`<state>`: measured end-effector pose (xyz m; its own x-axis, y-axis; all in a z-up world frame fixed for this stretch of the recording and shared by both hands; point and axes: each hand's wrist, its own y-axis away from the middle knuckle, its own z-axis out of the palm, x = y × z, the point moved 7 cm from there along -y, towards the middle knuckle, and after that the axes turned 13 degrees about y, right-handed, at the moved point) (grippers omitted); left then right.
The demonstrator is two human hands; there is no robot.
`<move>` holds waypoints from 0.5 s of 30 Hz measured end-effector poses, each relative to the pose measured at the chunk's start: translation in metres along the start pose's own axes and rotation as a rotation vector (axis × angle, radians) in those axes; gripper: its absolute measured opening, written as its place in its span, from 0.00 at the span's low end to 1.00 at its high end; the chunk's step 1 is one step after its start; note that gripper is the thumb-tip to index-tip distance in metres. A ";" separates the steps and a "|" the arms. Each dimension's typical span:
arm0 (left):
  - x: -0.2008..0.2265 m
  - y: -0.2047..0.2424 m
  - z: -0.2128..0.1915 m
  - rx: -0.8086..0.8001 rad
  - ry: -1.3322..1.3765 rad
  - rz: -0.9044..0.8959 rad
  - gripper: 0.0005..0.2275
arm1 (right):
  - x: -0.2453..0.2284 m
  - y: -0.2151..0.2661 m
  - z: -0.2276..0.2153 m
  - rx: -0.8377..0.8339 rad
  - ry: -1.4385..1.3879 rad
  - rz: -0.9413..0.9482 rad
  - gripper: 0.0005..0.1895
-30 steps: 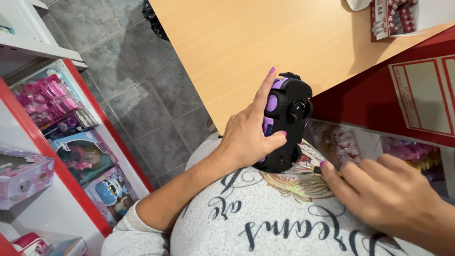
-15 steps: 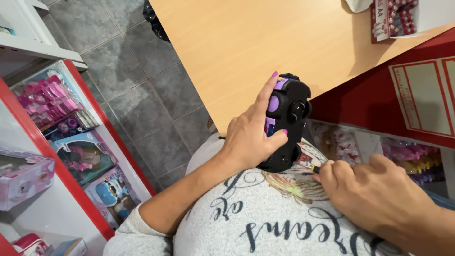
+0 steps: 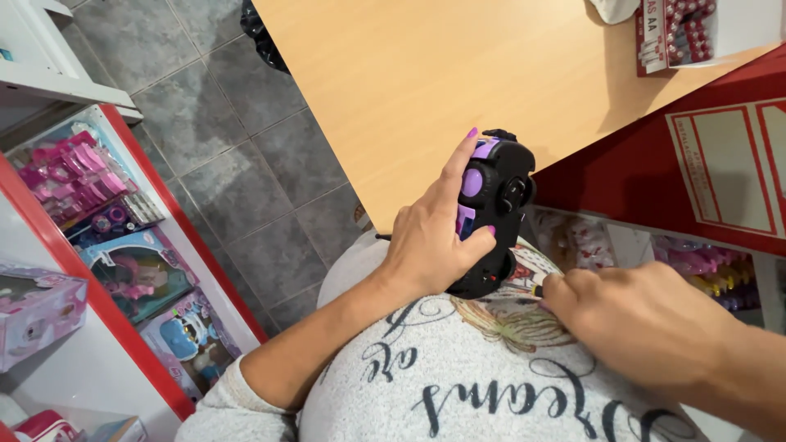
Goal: The person inserts batteries into a purple toy car and tests its flashing lights. They then close the battery compartment and use a screwdriver to tighten the screws on the bottom of the car.
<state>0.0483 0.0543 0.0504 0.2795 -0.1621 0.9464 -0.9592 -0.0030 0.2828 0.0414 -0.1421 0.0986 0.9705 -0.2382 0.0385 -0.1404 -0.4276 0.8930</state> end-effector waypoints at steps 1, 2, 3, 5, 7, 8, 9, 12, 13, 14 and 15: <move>0.000 0.000 0.000 -0.003 0.002 -0.002 0.42 | 0.001 -0.001 -0.003 -0.003 -0.003 0.000 0.12; 0.000 0.000 0.000 -0.001 0.002 0.008 0.42 | 0.006 -0.002 -0.006 -0.012 -0.068 0.061 0.08; 0.001 0.000 -0.001 0.003 0.002 0.018 0.42 | 0.011 -0.002 -0.010 -0.021 -0.132 0.123 0.21; 0.003 -0.001 -0.002 -0.011 0.016 0.006 0.42 | 0.011 -0.001 -0.006 -0.026 -0.124 0.152 0.22; 0.003 -0.002 -0.003 -0.021 0.029 -0.006 0.42 | 0.010 -0.001 0.001 -0.029 -0.112 0.178 0.23; 0.002 -0.002 -0.003 -0.020 0.026 -0.012 0.42 | 0.008 0.000 0.004 0.010 -0.069 0.173 0.21; 0.002 -0.003 -0.003 -0.021 0.024 -0.016 0.42 | 0.005 0.001 0.007 0.048 -0.027 0.169 0.20; 0.005 -0.002 -0.006 -0.013 0.035 0.003 0.42 | 0.006 -0.001 0.013 -0.116 -0.107 0.238 0.16; 0.003 -0.002 -0.006 -0.015 0.035 0.005 0.42 | 0.006 -0.002 0.011 -0.117 -0.108 0.241 0.16; 0.001 -0.002 -0.007 -0.002 0.035 0.010 0.42 | 0.005 -0.002 0.016 -0.211 -0.204 0.253 0.14; -0.001 -0.002 -0.008 0.011 0.039 0.010 0.42 | 0.004 -0.001 0.022 -0.309 -0.298 0.261 0.13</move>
<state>0.0499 0.0622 0.0497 0.2709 -0.1234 0.9546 -0.9623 -0.0123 0.2715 0.0409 -0.1619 0.0882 0.8060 -0.5609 0.1892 -0.2628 -0.0528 0.9634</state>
